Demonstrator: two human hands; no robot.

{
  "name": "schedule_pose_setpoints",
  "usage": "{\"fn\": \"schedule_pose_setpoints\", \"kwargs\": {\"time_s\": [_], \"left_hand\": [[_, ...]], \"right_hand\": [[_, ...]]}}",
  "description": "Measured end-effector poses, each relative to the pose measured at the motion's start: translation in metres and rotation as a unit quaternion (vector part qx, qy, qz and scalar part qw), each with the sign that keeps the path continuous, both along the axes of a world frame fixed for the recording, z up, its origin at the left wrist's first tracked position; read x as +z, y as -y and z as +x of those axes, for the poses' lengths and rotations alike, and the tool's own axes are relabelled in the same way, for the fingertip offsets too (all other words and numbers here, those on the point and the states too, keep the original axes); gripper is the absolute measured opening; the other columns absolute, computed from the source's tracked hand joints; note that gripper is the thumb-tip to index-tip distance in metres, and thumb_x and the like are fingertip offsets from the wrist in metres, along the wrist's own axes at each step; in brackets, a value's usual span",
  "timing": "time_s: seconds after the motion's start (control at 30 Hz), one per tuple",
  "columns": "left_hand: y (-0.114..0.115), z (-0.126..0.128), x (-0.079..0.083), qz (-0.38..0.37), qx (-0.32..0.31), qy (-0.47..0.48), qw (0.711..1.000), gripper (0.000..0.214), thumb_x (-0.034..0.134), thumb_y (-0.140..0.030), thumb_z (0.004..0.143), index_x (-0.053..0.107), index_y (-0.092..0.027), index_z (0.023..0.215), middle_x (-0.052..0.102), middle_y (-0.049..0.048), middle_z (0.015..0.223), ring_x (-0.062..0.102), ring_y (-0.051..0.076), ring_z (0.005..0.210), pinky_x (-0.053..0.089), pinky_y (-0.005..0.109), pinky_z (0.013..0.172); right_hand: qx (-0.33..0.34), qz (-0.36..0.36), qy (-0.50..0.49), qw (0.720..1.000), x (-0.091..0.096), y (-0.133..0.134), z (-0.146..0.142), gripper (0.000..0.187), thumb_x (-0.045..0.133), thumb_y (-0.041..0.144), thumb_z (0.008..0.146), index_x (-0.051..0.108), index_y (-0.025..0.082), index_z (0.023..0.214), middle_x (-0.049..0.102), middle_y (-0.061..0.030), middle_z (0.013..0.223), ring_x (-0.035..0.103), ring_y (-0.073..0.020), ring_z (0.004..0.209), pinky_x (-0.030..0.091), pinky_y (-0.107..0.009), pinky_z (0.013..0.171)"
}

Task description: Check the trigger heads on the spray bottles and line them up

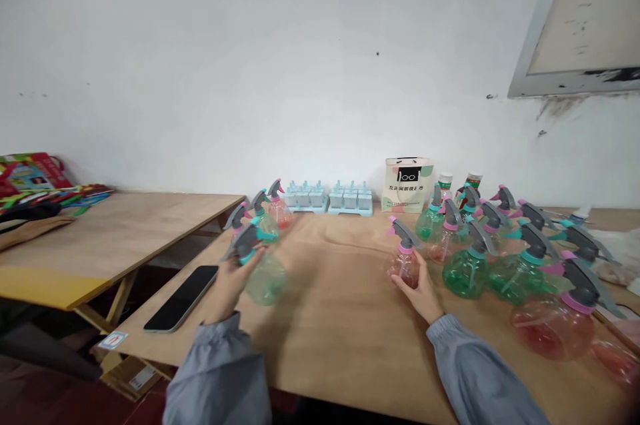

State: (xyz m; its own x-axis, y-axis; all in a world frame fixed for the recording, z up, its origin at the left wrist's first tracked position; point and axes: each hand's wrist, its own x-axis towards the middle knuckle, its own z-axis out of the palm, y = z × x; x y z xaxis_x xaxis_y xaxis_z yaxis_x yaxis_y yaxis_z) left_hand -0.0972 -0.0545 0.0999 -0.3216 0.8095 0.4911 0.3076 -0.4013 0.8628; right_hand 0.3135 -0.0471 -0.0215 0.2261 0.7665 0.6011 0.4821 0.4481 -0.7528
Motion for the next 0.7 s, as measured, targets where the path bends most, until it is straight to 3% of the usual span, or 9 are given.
{"fn": "schedule_pose_setpoints", "kwargs": {"time_s": [0.13,0.23,0.33,0.47,0.7], "left_hand": [[0.0,-0.071,-0.012,0.014,0.112,-0.03,0.993,0.051,0.073,-0.061,0.067,0.068,-0.021,0.098,0.074,0.0086,0.104,0.066,0.038,0.106,0.051,0.049,0.093],[-0.007,-0.099,-0.026,0.002,0.172,-0.068,0.983,0.044,0.07,-0.06,0.069,0.068,-0.022,0.09,0.075,0.0074,0.097,0.067,0.036,0.104,0.049,0.051,0.095],[-0.018,-0.105,-0.038,-0.001,0.204,-0.083,0.976,0.04,0.068,-0.055,0.069,0.067,-0.019,0.089,0.074,0.0084,0.092,0.068,0.036,0.099,0.05,0.052,0.094],[-0.029,-0.101,-0.042,0.005,0.244,-0.087,0.966,0.04,0.065,-0.05,0.069,0.068,-0.015,0.09,0.073,0.0121,0.095,0.067,0.034,0.101,0.05,0.049,0.097],[-0.044,-0.101,-0.045,0.019,0.226,-0.052,0.973,0.05,0.069,-0.056,0.064,0.067,-0.015,0.092,0.073,0.0095,0.093,0.067,0.03,0.095,0.052,0.044,0.094]], "right_hand": [[0.0,0.0,0.002,1.0,0.0,0.0,0.0,0.084,0.069,0.057,0.079,0.033,0.021,0.146,0.047,-0.0167,0.145,0.046,-0.032,0.137,0.034,-0.056,0.116],[0.003,-0.002,0.003,1.0,0.0,0.0,0.001,0.084,0.069,0.057,0.079,0.033,0.021,0.146,0.048,-0.0169,0.145,0.047,-0.0321,0.136,0.035,-0.056,0.115],[0.003,0.004,0.007,1.0,0.001,0.0,0.001,0.084,0.069,0.057,0.079,0.033,0.021,0.146,0.048,-0.0167,0.145,0.047,-0.0323,0.136,0.037,-0.056,0.114],[-0.006,0.011,0.013,1.0,0.002,0.001,0.0,0.083,0.069,0.057,0.08,0.033,0.021,0.146,0.048,-0.0168,0.145,0.047,-0.0326,0.136,0.038,-0.056,0.113],[-0.005,0.003,0.007,1.0,-0.001,-0.001,0.002,0.086,0.069,0.058,0.078,0.033,0.019,0.146,0.047,-0.018,0.146,0.046,-0.033,0.136,0.036,-0.056,0.114]]}}
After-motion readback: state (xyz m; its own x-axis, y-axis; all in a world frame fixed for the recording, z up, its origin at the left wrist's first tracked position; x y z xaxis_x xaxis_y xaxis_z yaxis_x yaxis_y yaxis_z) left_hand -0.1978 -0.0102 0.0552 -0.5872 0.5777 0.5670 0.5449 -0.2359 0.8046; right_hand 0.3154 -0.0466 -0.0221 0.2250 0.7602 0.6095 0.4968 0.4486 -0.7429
